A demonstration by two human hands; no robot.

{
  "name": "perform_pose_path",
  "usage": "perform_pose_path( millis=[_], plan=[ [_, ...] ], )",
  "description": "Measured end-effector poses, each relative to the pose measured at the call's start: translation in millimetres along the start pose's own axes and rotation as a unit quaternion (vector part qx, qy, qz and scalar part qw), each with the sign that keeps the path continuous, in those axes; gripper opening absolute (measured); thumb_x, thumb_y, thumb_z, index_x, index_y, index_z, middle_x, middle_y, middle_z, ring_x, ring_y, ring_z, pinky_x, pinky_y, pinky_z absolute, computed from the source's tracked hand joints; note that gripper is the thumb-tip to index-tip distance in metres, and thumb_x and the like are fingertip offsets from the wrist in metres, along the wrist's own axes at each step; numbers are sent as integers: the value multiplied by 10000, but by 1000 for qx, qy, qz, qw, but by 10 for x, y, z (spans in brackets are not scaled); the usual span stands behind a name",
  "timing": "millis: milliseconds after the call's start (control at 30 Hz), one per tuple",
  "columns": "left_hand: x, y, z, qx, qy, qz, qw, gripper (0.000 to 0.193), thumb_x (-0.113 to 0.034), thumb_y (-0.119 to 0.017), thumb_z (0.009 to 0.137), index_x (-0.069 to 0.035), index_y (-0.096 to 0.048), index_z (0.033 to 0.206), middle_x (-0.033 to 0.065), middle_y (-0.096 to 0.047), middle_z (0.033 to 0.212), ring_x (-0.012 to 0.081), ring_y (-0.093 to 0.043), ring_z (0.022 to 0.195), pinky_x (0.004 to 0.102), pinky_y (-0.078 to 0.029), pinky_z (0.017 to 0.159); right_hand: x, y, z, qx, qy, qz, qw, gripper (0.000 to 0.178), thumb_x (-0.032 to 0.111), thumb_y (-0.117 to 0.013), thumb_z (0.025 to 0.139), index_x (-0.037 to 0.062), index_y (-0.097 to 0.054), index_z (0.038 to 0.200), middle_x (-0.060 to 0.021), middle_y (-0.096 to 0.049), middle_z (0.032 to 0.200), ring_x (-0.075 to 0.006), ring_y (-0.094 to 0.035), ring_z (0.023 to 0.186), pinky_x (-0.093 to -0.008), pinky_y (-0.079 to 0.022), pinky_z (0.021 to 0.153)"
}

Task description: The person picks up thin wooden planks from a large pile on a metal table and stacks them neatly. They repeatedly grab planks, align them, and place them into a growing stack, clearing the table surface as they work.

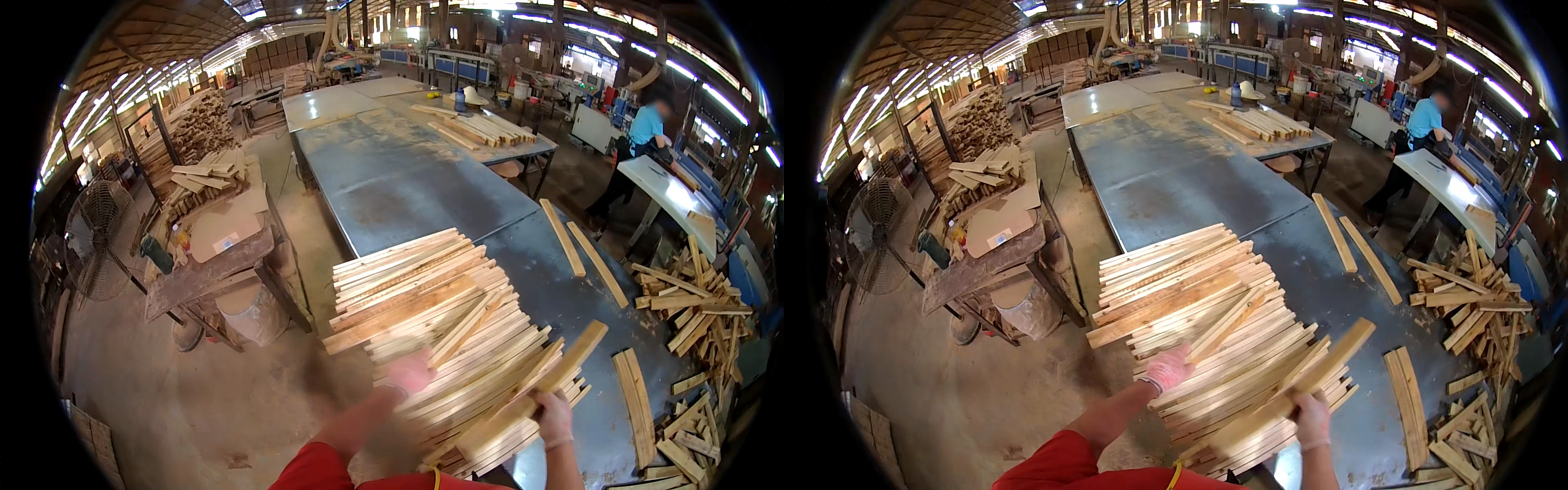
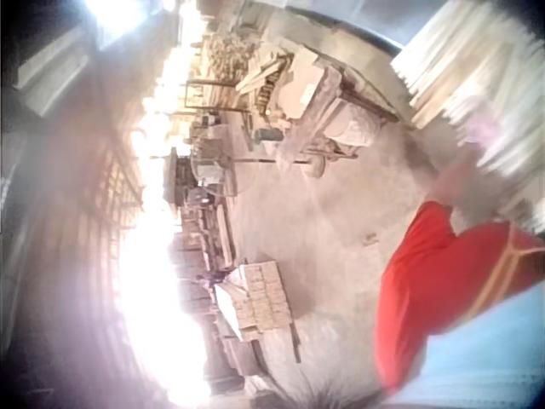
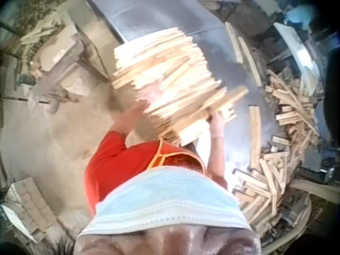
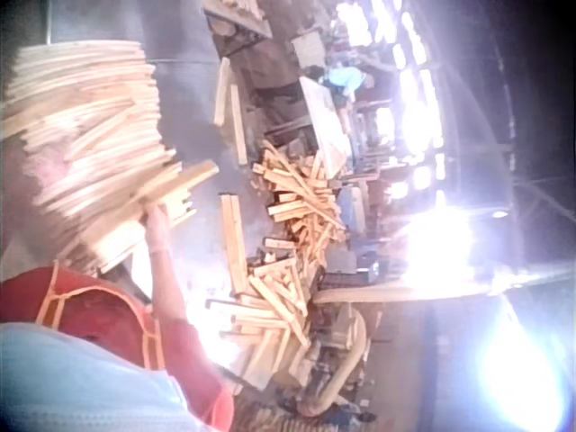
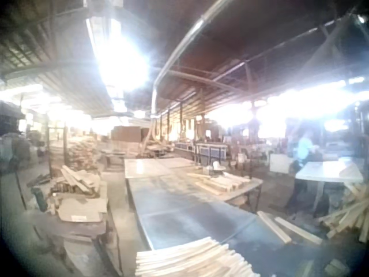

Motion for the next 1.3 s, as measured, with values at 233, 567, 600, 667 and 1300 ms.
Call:
perform_pose_path(
  millis=[233,567,600,667,1300],
  plan=[
    [-343,-148,-296,9,-138,50,989,985,-660,-659,933,-14,-375,1620,244,-529,1571,395,-554,1398,472,-471,1150,-914,-1885,114,349,390,-508,684,286,183,-704,880,67,-739,1139,-188,-712,1071,-408,-645,991,-447,-547,919],
    [-13,208,-71,12,-10,79,997,826,-292,-752,868,-120,-421,1605,259,-635,1396,411,-634,1255,512,-499,1087,-361,1118,-154,-100,33,-214,971,711,179,-656,984,-24,-404,1616,-184,-721,1242,-226,-701,1086,-311,-577,930],
    [-88,235,-63,-16,-42,167,985,820,-307,-751,872,-113,-429,1601,257,-634,1400,413,-638,1248,513,-505,1079,-515,1482,-205,-150,-17,-216,965,716,202,-676,970,-12,-428,1608,-171,-728,1232,-223,-700,1094,-315,-569,922],
    [-311,306,-37,-91,-106,326,935,809,-337,-747,880,-101,-447,1593,254,-634,1409,419,-647,1234,516,-517,1062,-795,1838,-242,-164,-103,-219,956,732,226,-703,954,2,-440,1599,-180,-724,1262,-255,-697,1142,-341,-548,986],
    [-3043,-1527,-1697,20,-242,7,970,447,-124,-744,823,-72,-612,1247,194,-614,1258,414,-607,1182,531,-500,967,782,5389,1113,-280,-62,-566,773,742,406,-768,798,50,-575,1420,-247,-697,1291,-428,-646,1252,-455,-536,1066]
  ],
)
Point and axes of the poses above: each hand's wrist, its own z-axis towards the middle knuckle, its own y-axis out of the back of the hand, x = y × z, the point moved 9 cm from there along z, towards the middle knuckle
